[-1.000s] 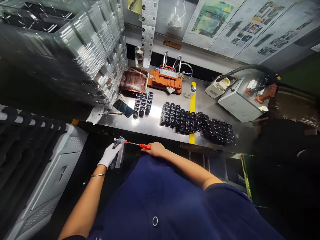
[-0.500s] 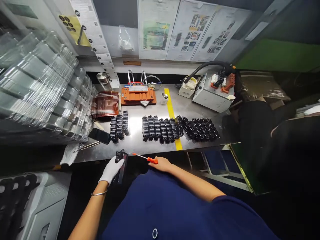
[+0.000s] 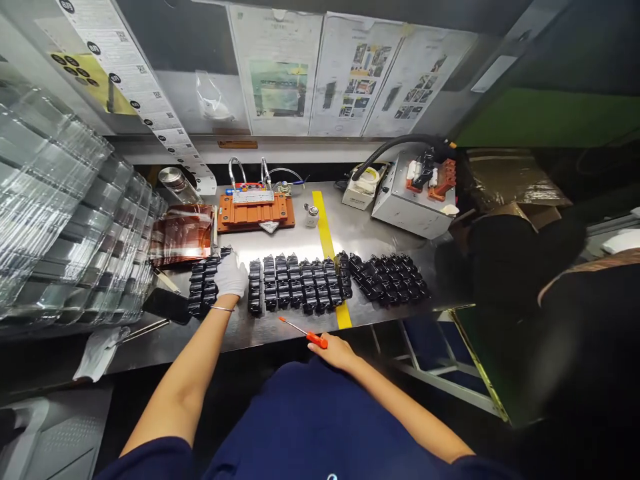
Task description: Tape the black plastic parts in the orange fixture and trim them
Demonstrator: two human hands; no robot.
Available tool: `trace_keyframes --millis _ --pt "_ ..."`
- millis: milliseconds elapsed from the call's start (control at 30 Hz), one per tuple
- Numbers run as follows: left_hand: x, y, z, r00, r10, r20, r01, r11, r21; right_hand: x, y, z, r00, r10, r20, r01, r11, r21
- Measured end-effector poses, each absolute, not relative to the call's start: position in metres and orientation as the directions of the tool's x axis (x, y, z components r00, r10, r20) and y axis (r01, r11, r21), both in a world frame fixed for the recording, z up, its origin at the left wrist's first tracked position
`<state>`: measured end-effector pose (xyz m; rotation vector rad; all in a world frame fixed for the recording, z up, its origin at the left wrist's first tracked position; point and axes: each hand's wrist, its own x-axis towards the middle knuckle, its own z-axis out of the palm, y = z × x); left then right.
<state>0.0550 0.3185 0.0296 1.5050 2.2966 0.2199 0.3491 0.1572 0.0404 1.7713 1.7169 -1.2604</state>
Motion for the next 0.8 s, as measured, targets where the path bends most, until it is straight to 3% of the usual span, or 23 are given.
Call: trace_keyframes --millis 133,267,433,533,600,667,733,800 --pt "0.037 0.326 0.029 -0.388 0.887 -0.251 0.871 0.442 0.214 0.338 0.159 0.046 -0.195 0.576 -0.794 0.932 -0.142 -0.332" --pt "0.048 0.291 0.018 -0.415 0.860 -0.296 0.863 0.475 0.170 0.320 0.156 0.048 -0.272 0.553 -0.788 0.927 -0.070 -0.369" --pt "0.058 0.186 0.009 -0.372 0.861 -0.346 0.867 0.456 0.202 0.306 0.148 0.043 -0.353 0.490 -0.797 0.923 0.041 -0.383" --pt "0.044 0.115 0.000 -0.344 0.845 -0.411 0.815 0.485 0.316 0.297 0.146 0.041 -0.386 0.441 -0.810 0.919 0.108 -0.379" --pt "0.024 0.076 -0.008 -0.379 0.783 -0.494 0.624 0.610 0.488 0.286 0.143 0.042 -0.398 0.430 -0.810 0.916 0.137 -0.377" --pt "-0.002 0.043 -0.013 -0.419 0.677 -0.605 0.238 0.725 0.647 0.267 0.138 0.046 -0.438 0.423 -0.793 0.899 0.196 -0.392" --pt "-0.032 0.014 -0.014 -0.411 0.579 -0.704 -0.153 0.717 0.680 0.243 0.131 0.051 -0.503 0.396 -0.769 0.863 0.288 -0.416" --pt "-0.062 -0.012 -0.012 -0.418 0.494 -0.762 -0.361 0.680 0.638 0.215 0.122 0.056 -0.577 0.332 -0.747 0.805 0.390 -0.448"
